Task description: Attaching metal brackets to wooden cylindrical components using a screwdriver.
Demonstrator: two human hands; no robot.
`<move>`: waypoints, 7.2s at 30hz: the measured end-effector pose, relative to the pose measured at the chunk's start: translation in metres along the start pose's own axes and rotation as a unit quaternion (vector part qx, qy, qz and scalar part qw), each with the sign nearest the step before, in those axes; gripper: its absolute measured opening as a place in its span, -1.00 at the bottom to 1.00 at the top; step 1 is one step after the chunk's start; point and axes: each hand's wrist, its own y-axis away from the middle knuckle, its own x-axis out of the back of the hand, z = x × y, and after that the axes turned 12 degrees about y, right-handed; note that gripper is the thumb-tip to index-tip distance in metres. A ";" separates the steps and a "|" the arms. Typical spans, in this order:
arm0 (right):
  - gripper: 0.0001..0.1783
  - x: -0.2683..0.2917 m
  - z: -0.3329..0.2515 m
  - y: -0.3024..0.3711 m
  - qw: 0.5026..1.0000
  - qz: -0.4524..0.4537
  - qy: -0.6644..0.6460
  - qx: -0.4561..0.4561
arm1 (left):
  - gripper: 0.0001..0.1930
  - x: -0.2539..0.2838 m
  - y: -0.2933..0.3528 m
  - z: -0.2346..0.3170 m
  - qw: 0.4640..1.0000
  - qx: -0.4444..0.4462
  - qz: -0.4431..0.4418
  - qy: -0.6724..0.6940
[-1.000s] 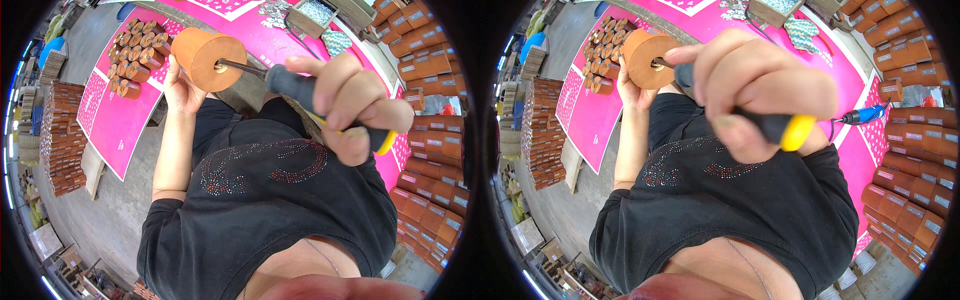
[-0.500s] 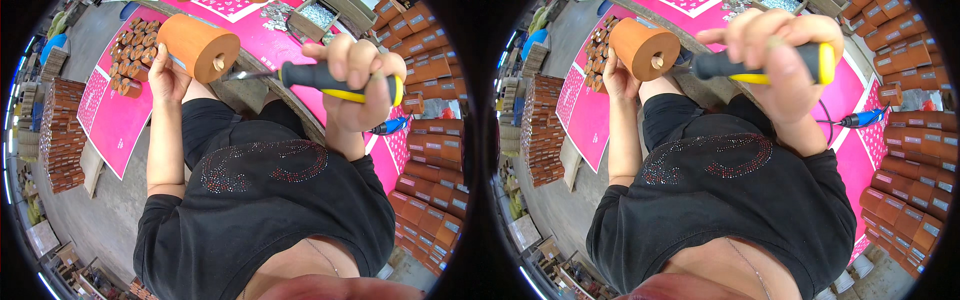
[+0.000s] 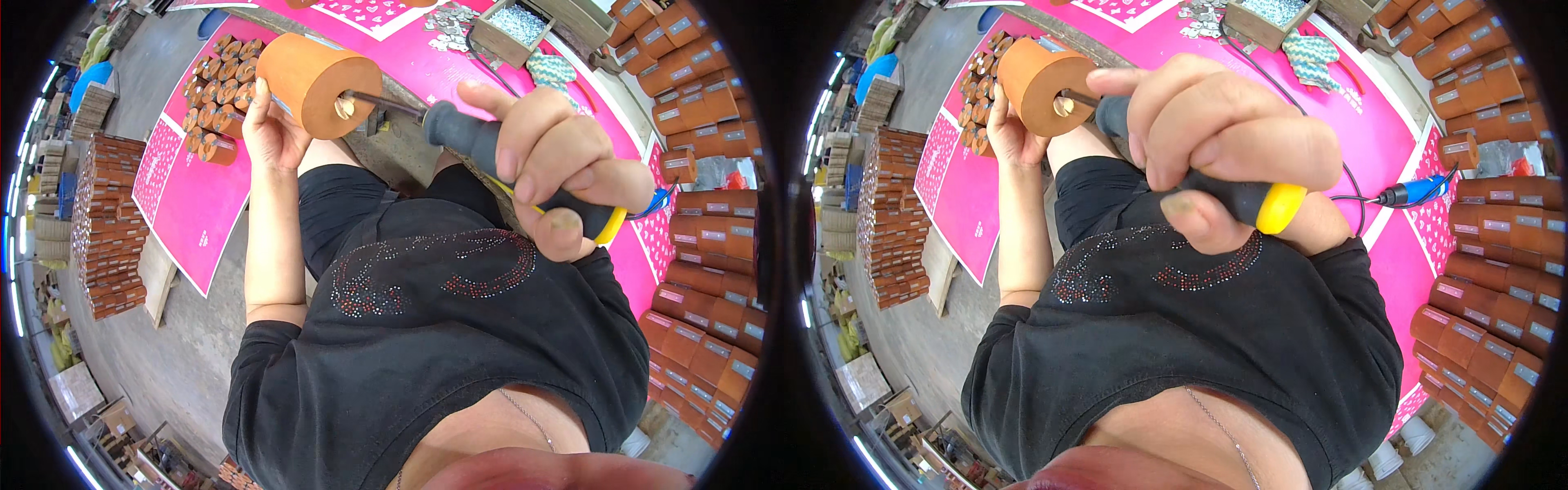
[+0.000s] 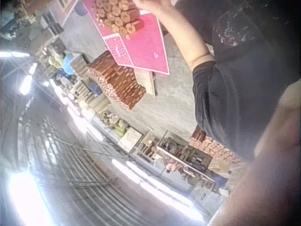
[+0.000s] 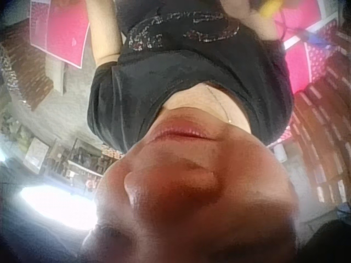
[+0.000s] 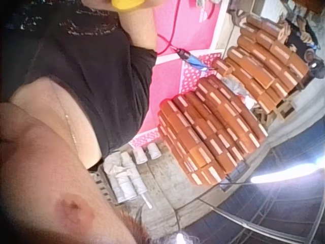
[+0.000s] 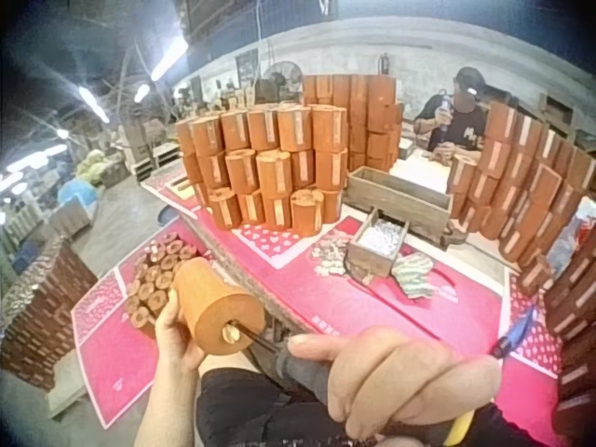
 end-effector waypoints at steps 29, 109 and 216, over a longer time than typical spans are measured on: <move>-0.91 0.048 -0.011 0.034 0.954 0.254 0.070 -0.142 | -0.47 -0.054 -0.009 -0.005 0.590 -0.432 -0.225 -0.644; -0.87 0.080 -0.027 0.104 0.860 0.281 0.267 -0.332 | -0.80 -0.036 -0.034 -0.177 0.679 -0.279 -0.301 -0.608; -0.85 0.095 -0.033 0.116 0.823 0.383 0.240 -0.344 | -0.83 -0.032 -0.099 -0.174 0.866 0.134 -0.150 -0.457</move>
